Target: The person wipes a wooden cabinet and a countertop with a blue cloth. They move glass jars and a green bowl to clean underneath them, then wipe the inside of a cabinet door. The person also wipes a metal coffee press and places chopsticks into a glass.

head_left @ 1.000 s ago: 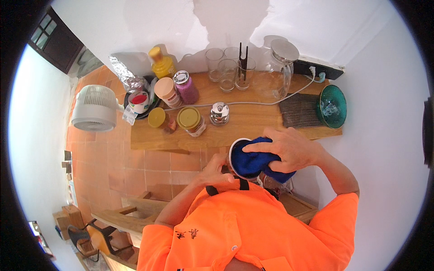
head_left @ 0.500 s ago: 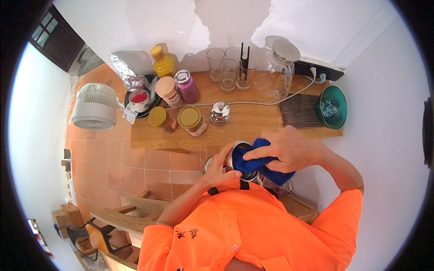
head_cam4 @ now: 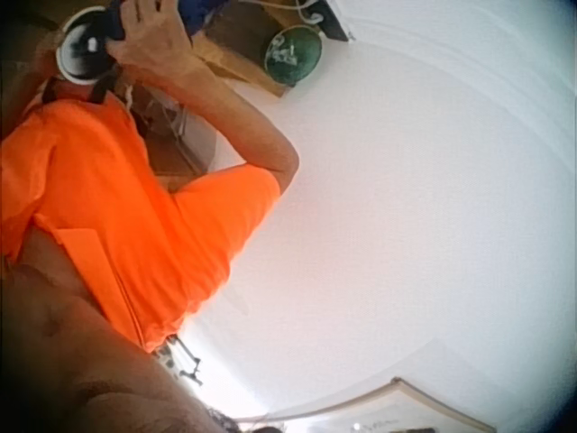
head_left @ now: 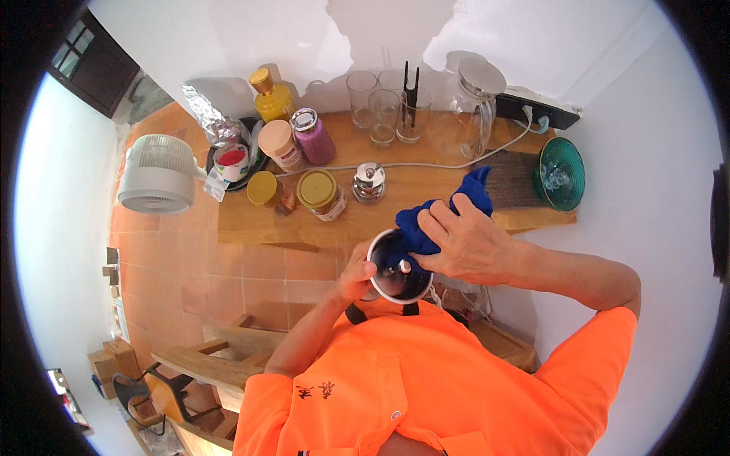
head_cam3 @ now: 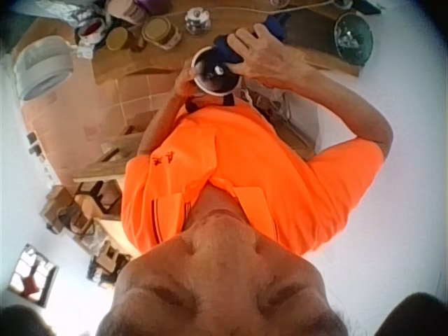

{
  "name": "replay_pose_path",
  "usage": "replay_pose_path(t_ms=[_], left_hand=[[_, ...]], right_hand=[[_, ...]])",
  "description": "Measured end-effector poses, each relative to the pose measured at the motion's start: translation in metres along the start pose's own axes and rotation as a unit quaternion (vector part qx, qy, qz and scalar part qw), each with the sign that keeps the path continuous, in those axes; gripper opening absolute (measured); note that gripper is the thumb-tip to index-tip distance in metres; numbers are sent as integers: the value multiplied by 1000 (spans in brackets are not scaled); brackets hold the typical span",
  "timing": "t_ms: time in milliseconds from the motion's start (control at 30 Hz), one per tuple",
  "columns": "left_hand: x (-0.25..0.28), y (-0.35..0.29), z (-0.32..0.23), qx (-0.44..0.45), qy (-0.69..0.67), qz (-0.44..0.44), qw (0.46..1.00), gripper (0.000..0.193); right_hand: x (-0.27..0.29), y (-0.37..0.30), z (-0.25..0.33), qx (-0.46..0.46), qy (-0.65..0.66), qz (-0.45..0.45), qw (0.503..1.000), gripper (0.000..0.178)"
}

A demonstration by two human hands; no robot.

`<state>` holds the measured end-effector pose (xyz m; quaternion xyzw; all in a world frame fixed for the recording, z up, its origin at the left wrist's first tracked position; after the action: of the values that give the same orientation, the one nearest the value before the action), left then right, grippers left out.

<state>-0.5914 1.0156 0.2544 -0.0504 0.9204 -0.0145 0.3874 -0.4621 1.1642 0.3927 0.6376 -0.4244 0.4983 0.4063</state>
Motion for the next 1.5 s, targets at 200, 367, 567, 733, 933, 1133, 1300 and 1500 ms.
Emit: replay_pose_path(t_ms=[200, 367, 567, 733, 933, 1133, 1300, 1500], left_hand=[[9, 6, -6, -42, 185, -12, 982, 87], [-3, 7, -4, -150, 396, 30, 905, 89], [-19, -2, -10, -197, 546, 13, 814, 93], [-20, -5, -20, -215, 529, 32, 821, 93], [-20, -16, -37, -59, 472, 46, 878, 91], [-9, -18, -20, -49, 242, 70, 966, 90], [-8, -12, -15, -26, 342, 38, 939, 83], [-9, -10, -13, -111, 447, -20, 887, 83]], right_hand=[[-7, -9, 9, -14, 141, 92, 986, 28], [-25, -16, 15, -137, 484, 218, 837, 45], [-35, -18, 1, -294, 723, 206, 591, 63], [-27, -22, -1, -263, 587, 197, 740, 61], [3, -21, -14, -179, 595, 102, 777, 48], [11, -10, 2, -71, 229, 55, 969, 45], [-23, -11, 16, -22, 75, 16, 997, 37], [-39, -22, 27, -103, 219, 206, 948, 40]])
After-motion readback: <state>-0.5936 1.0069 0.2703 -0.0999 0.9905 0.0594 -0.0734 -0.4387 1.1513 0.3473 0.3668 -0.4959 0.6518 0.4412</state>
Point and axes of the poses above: each hand's wrist, its own y-axis towards the middle knuckle, its own x-axis out of the back of the hand, z = x × y, the point moved 2 cm from there along y, towards the middle knuckle, and after that the axes turned 1 degree about -x, right-handed, at the moved point
